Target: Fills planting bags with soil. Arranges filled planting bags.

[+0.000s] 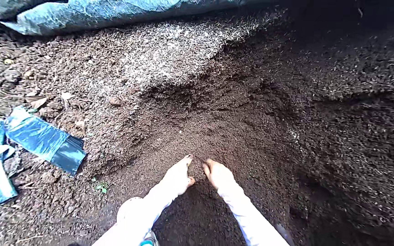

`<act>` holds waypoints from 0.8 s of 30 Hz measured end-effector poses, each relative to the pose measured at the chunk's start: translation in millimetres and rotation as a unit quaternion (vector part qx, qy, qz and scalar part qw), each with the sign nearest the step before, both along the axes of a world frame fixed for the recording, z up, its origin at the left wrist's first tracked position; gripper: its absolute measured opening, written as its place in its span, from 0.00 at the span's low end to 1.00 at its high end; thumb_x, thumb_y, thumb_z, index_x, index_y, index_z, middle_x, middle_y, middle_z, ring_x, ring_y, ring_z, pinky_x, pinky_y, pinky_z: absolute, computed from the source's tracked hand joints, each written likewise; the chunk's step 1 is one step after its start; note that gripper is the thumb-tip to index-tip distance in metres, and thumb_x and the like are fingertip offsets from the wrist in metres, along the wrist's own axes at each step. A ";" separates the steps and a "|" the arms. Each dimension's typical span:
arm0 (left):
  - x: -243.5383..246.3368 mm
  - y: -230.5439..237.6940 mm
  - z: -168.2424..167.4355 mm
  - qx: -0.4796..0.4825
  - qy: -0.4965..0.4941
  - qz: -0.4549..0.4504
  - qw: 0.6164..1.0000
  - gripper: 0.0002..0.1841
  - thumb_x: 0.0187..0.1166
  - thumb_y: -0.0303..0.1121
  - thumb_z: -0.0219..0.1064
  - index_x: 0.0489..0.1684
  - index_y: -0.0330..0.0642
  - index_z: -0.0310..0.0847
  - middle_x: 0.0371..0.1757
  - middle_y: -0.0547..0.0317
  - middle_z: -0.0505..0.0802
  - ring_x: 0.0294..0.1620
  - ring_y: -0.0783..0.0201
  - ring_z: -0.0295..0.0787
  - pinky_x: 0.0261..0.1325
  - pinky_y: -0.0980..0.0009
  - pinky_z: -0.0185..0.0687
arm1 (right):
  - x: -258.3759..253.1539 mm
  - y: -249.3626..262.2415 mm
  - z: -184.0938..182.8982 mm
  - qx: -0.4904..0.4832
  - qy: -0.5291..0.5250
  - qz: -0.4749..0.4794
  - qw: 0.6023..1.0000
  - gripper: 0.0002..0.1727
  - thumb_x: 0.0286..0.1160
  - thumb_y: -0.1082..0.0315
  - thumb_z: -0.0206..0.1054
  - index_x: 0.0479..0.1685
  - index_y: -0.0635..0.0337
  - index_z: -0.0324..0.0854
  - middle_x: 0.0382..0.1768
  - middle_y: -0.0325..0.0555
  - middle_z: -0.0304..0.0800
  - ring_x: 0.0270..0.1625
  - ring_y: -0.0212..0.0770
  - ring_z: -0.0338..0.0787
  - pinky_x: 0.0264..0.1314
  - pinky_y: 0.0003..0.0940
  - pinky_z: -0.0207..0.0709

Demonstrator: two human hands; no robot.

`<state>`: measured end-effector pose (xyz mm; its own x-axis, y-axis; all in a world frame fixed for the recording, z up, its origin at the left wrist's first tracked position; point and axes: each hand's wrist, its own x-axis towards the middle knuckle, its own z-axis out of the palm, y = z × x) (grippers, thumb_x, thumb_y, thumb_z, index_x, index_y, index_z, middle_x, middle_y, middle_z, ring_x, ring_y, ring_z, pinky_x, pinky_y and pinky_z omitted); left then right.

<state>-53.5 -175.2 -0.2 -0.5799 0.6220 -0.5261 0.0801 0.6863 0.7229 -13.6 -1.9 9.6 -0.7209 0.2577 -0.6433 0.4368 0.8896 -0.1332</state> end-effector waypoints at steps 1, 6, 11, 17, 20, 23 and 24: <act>0.5 -3.2 8.3 0.008 0.007 0.006 1.000 0.44 0.79 0.30 0.69 0.96 0.44 0.48 0.96 0.52 0.58 0.95 0.56 0.55 0.94 0.54 0.52 | 0.5 -3.7 8.6 0.014 0.001 0.013 1.000 0.27 0.95 0.49 0.44 0.73 0.55 0.79 0.66 0.58 0.88 0.70 0.60 0.88 0.69 0.64 0.77; 20.6 -29.8 67.4 0.123 0.120 0.043 0.984 0.35 0.79 0.29 0.66 0.91 0.46 0.63 0.88 0.53 0.75 0.85 0.55 0.74 0.85 0.50 0.67 | 44.5 -11.0 62.3 0.015 0.306 0.039 0.951 0.21 0.89 0.57 0.55 0.46 0.64 0.89 0.35 0.60 0.93 0.41 0.61 0.94 0.43 0.65 0.81; 14.9 -21.1 44.4 0.098 0.087 0.013 0.991 0.38 0.78 0.27 0.68 0.93 0.50 0.61 0.88 0.53 0.75 0.84 0.52 0.75 0.84 0.46 0.67 | 44.9 -14.0 26.6 0.005 0.221 -0.041 0.974 0.22 0.93 0.60 0.50 0.65 0.67 0.82 0.55 0.65 0.92 0.61 0.63 0.91 0.64 0.65 0.80; 8.0 -10.5 29.1 -0.003 0.144 0.039 0.989 0.29 0.81 0.29 0.64 0.85 0.46 0.71 0.83 0.51 0.79 0.82 0.46 0.76 0.78 0.39 0.72 | 39.8 -5.2 -6.6 -0.016 0.080 -0.025 0.996 0.25 0.96 0.53 0.46 0.67 0.61 0.82 0.64 0.59 0.89 0.70 0.56 0.87 0.73 0.59 0.75; 4.7 13.3 28.1 -0.061 0.265 0.033 0.962 0.34 0.76 0.51 0.73 0.81 0.45 0.74 0.86 0.46 0.74 0.85 0.38 0.66 0.76 0.30 0.61 | 47.6 -4.8 -14.8 -0.045 0.144 -0.048 0.987 0.24 0.95 0.56 0.48 0.66 0.65 0.82 0.62 0.61 0.90 0.68 0.56 0.88 0.74 0.57 0.75; -2.3 47.6 1.4 -0.089 0.291 -0.063 0.950 0.30 0.76 0.34 0.74 0.79 0.38 0.75 0.78 0.32 0.78 0.82 0.29 0.69 0.77 0.23 0.59 | 64.3 -8.5 -26.7 0.003 0.311 0.019 0.950 0.20 0.85 0.67 0.58 0.68 0.66 0.83 0.66 0.63 0.86 0.71 0.62 0.85 0.77 0.55 0.75; -6.3 54.3 -9.3 -0.102 0.283 -0.099 0.949 0.25 0.79 0.27 0.69 0.76 0.35 0.76 0.73 0.30 0.81 0.76 0.29 0.75 0.71 0.28 0.68 | 70.4 -10.6 -27.9 0.001 0.381 0.048 0.923 0.19 0.75 0.73 0.60 0.62 0.67 0.86 0.62 0.64 0.87 0.67 0.64 0.85 0.72 0.56 0.77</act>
